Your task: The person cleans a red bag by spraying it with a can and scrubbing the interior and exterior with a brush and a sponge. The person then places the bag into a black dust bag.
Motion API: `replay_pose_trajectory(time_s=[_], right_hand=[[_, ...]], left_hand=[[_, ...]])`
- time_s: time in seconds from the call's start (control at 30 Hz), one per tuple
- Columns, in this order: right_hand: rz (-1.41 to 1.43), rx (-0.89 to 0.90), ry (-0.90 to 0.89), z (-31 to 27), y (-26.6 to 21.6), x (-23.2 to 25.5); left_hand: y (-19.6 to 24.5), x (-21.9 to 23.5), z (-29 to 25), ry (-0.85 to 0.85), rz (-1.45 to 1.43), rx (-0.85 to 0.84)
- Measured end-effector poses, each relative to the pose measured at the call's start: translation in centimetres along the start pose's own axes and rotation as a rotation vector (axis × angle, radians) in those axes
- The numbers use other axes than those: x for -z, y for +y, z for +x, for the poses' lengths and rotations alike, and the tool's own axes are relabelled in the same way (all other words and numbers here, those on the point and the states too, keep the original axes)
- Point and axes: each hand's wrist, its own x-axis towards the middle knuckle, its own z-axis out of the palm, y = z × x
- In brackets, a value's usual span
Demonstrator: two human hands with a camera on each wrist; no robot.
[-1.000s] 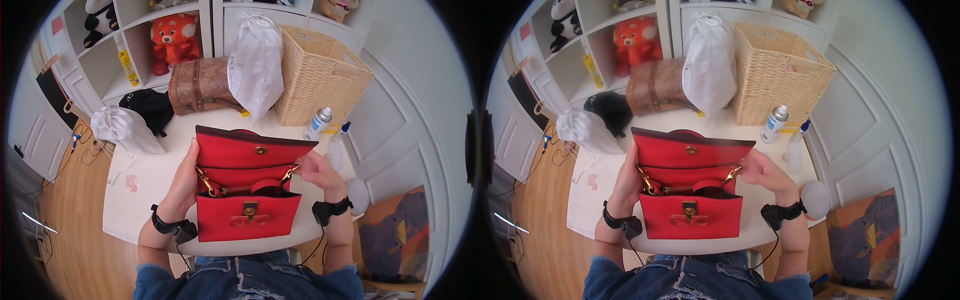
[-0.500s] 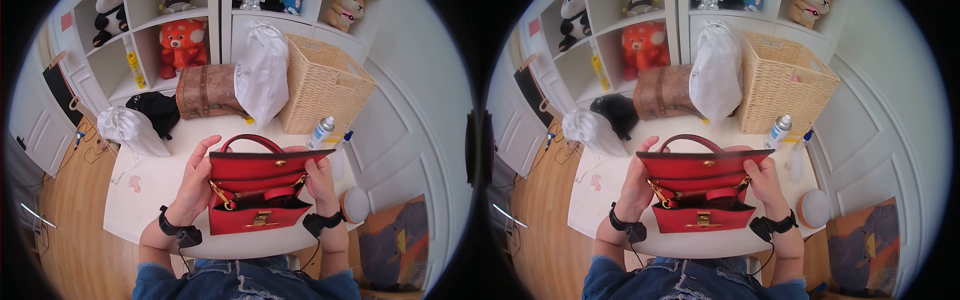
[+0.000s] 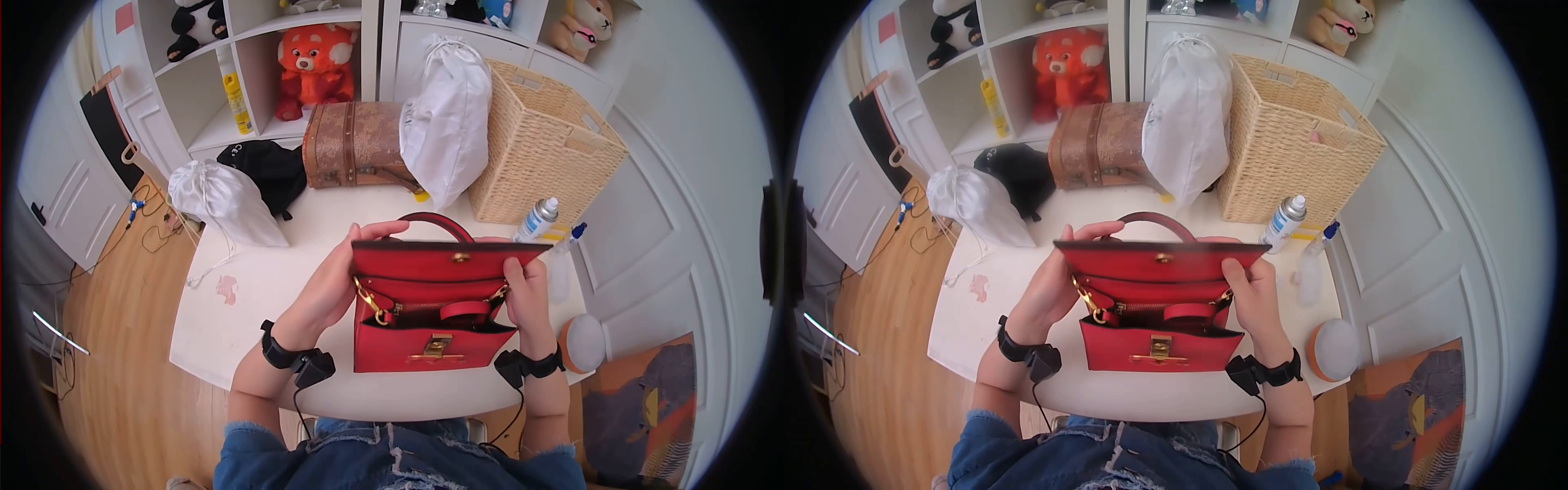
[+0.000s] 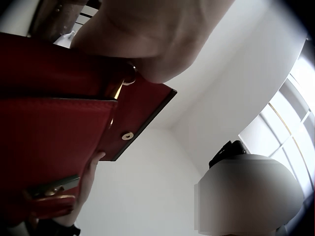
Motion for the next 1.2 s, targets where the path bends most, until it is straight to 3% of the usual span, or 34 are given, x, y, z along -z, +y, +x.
replay_pose_trajectory(time_s=[0.03, 0.1, 0.13, 0.2, 0.23, 0.33, 0.43, 0.53, 0.63, 0.67, 0.8, 0.87, 0.97, 1.1, 1.2], right_hand=[[0.0, -0.001, 0.0, 0.1, 0.4, 0.1], [-0.013, 0.025, 0.079, 0.3, 1.2, 0.4], [-0.014, 0.024, 0.108, 0.5, 1.4, 0.3], [0.014, -0.004, 0.116, 0.8, 1.1, 0.1], [0.042, -0.031, 0.119, 0.9, 0.9, 0.0], [0.059, -0.046, 0.12, 1.0, 0.7, -0.3], [0.063, -0.072, 0.132, 0.7, 1.1, 0.3], [-0.021, -0.106, -0.031, 0.3, 1.4, 1.1], [0.137, -0.259, 0.053, -1.0, 1.6, 2.0], [0.103, -0.245, -0.071, -1.4, 1.6, 3.1], [0.045, -0.193, -0.052, -4.4, 0.1, 4.7], [-0.389, -0.204, -0.01, -6.0, -0.6, 5.7], [-0.616, -0.267, 0.139, -8.7, -1.4, 7.2], [-0.723, -0.253, 0.206, -12.3, -1.9, 9.8], [-0.755, -0.27, 0.354, -14.3, -2.6, 11.9]], left_hand=[[-0.6, 0.4, 0.0, 0.0, -0.001, 0.001], [-1.8, 0.9, -0.2, 0.226, 0.027, 0.063], [-2.2, 1.3, -0.1, 0.223, 0.027, 0.065], [-2.8, 2.2, -0.1, -0.009, 0.206, -0.113], [-2.8, 2.2, -0.3, -0.011, 0.203, -0.106], [-2.9, 2.2, -0.4, 0.072, 0.292, -0.02], [-3.8, 2.3, -0.2, 0.138, 0.185, -0.046], [-3.9, 1.8, -0.1, 0.277, 0.074, -0.065], [-3.0, 0.4, 0.0, 0.251, 0.02, -0.097], [-2.9, 0.4, 0.0, 0.243, 0.007, -0.1], [-3.0, 0.5, 0.0, 0.238, -0.027, -0.09], [-3.2, 1.2, 0.1, 0.23, -0.066, -0.061], [-3.1, 1.7, 0.1, 0.238, -0.108, -0.031], [-2.8, 2.1, 0.0, 0.26, -0.152, -0.015], [-2.3, 1.2, 0.2, 0.317, -0.157, -0.008]])
